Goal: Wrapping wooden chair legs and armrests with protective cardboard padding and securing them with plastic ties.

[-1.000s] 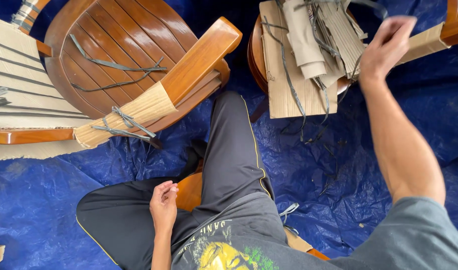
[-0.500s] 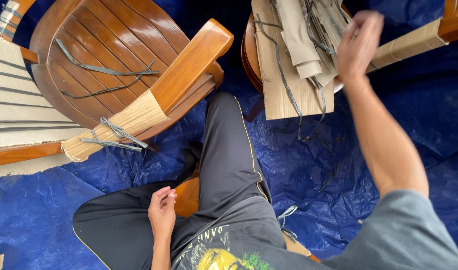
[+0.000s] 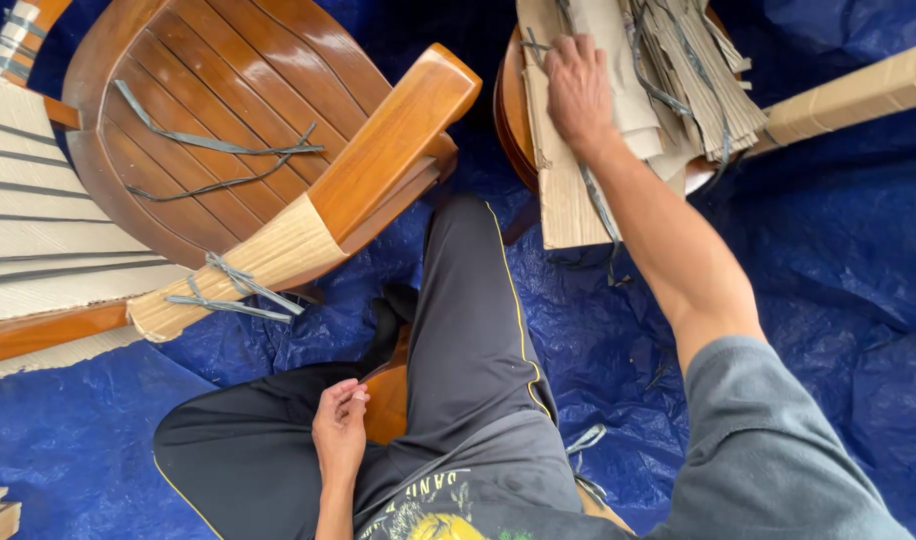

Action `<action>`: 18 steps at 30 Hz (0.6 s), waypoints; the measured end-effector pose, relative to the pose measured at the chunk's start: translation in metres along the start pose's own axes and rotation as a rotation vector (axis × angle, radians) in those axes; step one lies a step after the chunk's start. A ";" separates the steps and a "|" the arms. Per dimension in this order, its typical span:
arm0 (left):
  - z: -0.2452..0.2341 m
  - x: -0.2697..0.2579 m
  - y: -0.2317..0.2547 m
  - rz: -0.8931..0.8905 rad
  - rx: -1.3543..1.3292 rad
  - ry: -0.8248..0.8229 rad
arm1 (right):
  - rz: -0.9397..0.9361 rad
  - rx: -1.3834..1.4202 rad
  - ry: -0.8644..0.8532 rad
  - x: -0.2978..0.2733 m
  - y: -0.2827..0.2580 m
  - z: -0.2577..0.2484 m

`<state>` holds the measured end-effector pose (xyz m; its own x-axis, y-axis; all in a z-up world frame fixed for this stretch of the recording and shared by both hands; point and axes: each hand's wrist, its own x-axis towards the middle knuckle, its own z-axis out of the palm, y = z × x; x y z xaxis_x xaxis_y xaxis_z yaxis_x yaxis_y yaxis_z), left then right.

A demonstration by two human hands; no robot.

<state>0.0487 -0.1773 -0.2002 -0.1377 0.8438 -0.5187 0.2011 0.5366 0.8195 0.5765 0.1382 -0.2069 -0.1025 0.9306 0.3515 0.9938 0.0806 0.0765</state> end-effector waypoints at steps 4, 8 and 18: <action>-0.007 -0.001 -0.018 -0.012 -0.073 0.033 | -0.008 -0.246 -0.410 0.034 0.025 0.022; -0.005 -0.001 -0.010 -0.058 -0.096 0.066 | -0.047 -0.217 -0.603 0.040 0.061 0.071; 0.002 0.006 0.003 -0.092 -0.074 0.048 | 0.401 0.784 -0.233 0.080 0.138 0.031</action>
<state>0.0508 -0.1711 -0.2015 -0.1991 0.7887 -0.5817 0.1132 0.6081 0.7858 0.7072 0.2347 -0.1970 0.1838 0.9829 0.0107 0.7057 -0.1244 -0.6975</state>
